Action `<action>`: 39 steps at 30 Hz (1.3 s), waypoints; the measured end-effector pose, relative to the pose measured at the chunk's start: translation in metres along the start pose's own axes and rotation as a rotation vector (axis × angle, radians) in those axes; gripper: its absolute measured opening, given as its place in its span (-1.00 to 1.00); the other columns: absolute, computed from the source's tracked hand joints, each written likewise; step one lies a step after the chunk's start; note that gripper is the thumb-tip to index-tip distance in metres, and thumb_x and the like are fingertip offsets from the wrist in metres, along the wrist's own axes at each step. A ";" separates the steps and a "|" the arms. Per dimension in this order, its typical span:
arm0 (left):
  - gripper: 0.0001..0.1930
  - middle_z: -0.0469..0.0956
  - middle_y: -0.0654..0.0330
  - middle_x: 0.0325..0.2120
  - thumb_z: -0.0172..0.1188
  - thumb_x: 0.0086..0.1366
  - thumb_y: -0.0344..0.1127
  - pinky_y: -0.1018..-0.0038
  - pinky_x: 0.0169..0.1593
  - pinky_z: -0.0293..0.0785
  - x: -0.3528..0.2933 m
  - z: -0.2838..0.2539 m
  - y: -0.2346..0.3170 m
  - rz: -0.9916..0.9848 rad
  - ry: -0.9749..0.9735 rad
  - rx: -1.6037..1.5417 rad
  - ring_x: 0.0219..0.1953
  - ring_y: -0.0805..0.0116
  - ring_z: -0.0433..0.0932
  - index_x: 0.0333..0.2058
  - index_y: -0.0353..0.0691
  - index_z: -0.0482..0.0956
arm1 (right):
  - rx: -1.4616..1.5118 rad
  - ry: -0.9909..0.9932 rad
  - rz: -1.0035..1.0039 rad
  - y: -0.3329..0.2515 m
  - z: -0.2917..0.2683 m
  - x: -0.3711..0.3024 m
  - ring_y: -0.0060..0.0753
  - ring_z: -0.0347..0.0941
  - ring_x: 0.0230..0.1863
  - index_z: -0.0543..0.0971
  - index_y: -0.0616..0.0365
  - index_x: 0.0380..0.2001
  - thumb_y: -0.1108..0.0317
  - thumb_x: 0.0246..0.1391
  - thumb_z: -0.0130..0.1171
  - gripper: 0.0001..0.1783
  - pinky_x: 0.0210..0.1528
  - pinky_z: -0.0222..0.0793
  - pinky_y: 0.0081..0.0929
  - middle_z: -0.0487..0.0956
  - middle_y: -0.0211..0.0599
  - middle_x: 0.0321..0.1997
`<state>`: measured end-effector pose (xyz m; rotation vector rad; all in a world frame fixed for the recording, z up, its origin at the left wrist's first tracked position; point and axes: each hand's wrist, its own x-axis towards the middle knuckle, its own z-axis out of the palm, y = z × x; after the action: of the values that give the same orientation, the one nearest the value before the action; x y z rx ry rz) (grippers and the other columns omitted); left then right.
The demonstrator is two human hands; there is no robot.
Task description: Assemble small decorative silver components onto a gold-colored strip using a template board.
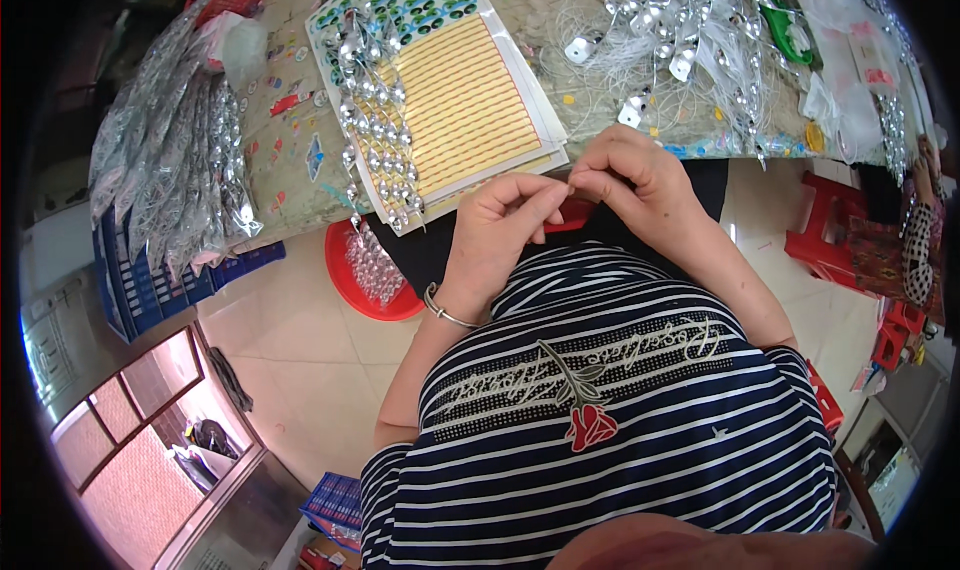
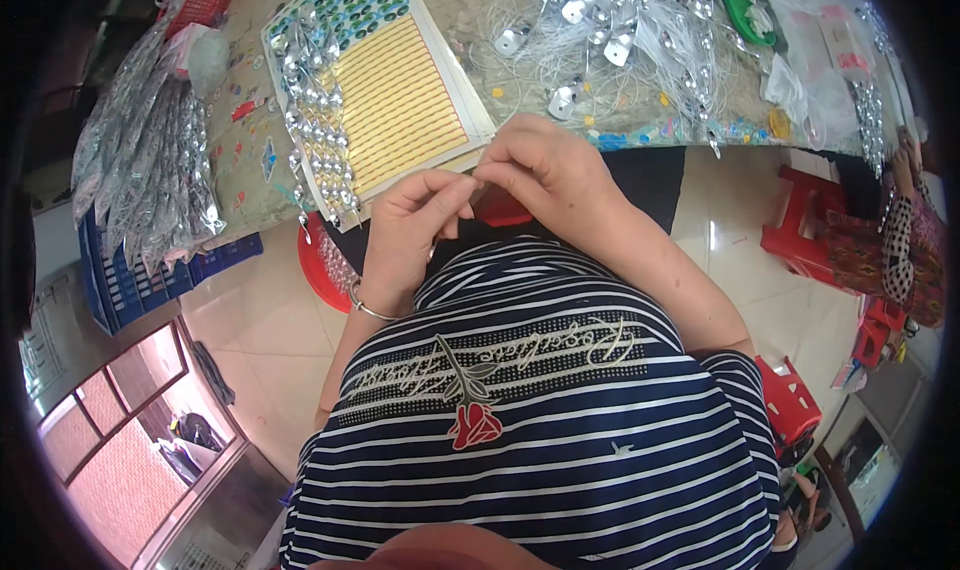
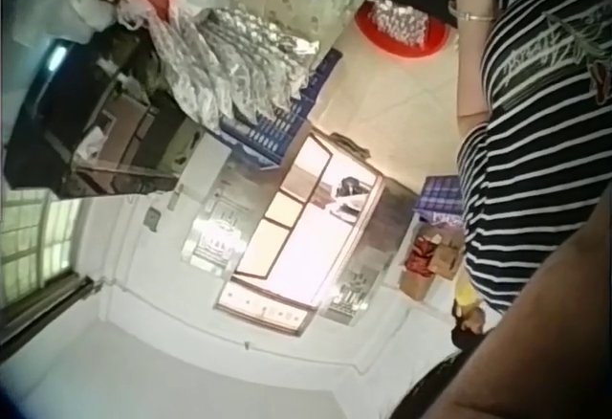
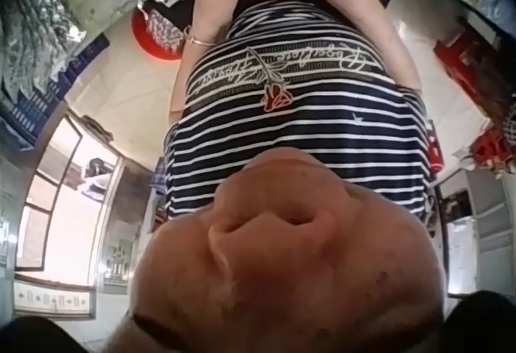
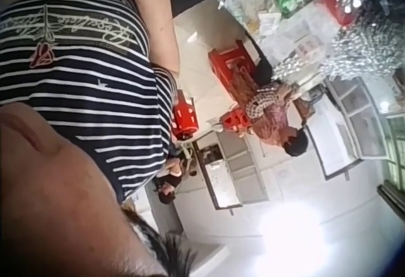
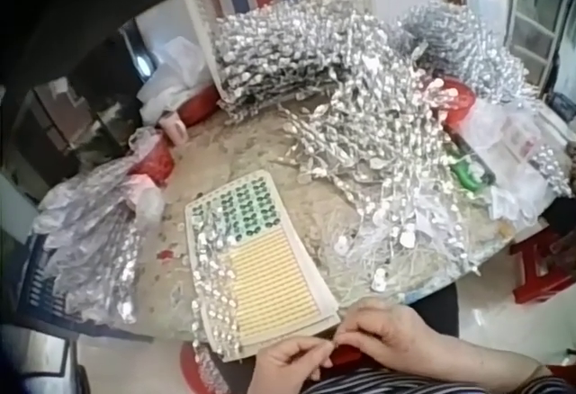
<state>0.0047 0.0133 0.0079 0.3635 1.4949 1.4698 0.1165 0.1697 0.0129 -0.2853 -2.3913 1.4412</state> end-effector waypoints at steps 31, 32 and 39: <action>-0.90 0.53 0.25 -0.52 0.18 0.20 -0.44 0.74 -0.46 0.22 -0.005 -0.003 -0.016 0.152 0.155 -0.141 -0.56 0.63 0.34 -0.31 -0.33 0.55 | 0.763 -0.198 0.391 -0.026 -0.019 0.007 -0.74 0.29 -0.49 0.49 0.21 -0.33 0.30 0.22 0.00 -0.81 -0.38 0.22 -0.77 0.46 -0.48 -0.51; -0.88 0.53 0.25 -0.50 0.18 0.20 -0.44 0.74 -0.45 0.23 -0.004 -0.004 -0.017 0.147 0.173 -0.147 -0.54 0.64 0.35 -0.30 -0.34 0.55 | 0.816 -0.182 0.400 -0.024 -0.016 0.005 -0.74 0.29 -0.49 0.50 0.22 -0.31 0.32 0.22 -0.01 -0.81 -0.38 0.21 -0.78 0.42 -0.52 -0.55; -0.86 0.54 0.24 -0.50 0.20 0.19 -0.43 0.74 -0.44 0.25 -0.002 -0.008 -0.013 0.150 0.206 -0.190 -0.53 0.64 0.35 -0.28 -0.35 0.54 | 0.773 -0.122 0.393 -0.022 -0.010 0.008 -0.73 0.35 -0.41 0.48 0.21 -0.36 0.31 0.22 -0.03 -0.81 -0.27 0.31 -0.70 0.59 -0.28 -0.23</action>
<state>0.0051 0.0039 -0.0044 0.2169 1.4974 1.7983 0.1133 0.1700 0.0382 -0.4837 -1.7195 2.4801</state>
